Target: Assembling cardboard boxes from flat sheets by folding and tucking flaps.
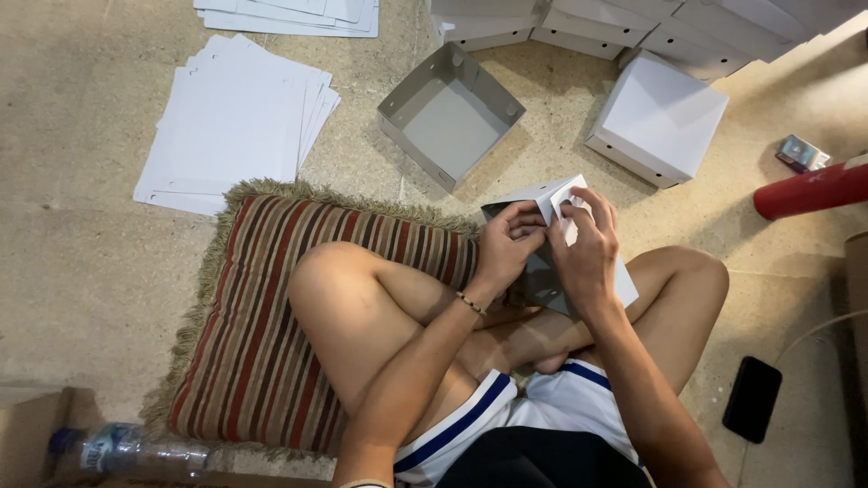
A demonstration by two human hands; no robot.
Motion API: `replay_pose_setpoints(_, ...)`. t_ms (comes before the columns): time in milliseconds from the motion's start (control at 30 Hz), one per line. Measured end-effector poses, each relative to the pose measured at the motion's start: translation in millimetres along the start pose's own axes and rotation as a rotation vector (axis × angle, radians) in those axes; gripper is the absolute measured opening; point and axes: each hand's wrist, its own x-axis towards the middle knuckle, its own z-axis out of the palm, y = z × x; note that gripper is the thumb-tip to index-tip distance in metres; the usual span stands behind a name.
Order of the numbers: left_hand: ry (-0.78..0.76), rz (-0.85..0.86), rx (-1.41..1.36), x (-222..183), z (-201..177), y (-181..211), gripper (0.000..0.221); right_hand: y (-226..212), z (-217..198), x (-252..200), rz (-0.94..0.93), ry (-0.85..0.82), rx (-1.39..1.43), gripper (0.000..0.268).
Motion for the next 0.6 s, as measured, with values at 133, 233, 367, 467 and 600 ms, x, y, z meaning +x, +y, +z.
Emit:
replay_pose_setpoints(133, 0.042, -0.034, -0.099, 0, 1, 0, 0.038, -23, -5, 3, 0.052, 0.033, 0.025, 0.027)
replay_pose_setpoints(233, 0.044, -0.033, -0.130, 0, 1, 1, 0.041, -22, -3, -2, 0.019, -0.049, -0.041, 0.021)
replay_pose_setpoints(367, 0.044, -0.015, -0.172, 3, -3, -5, 0.032, -25, -7, -5, -0.071, -0.120, -0.193, 0.026)
replay_pose_setpoints(467, 0.096, -0.040, -0.145, 4, -3, -3, 0.028, -28, -10, -8, -0.086, -0.181, -0.240, 0.033)
replay_pose_setpoints(600, 0.220, -0.097, -0.012, 13, -6, -17, 0.021, -25, -11, -22, -0.112, -0.299, -0.240, 0.057)
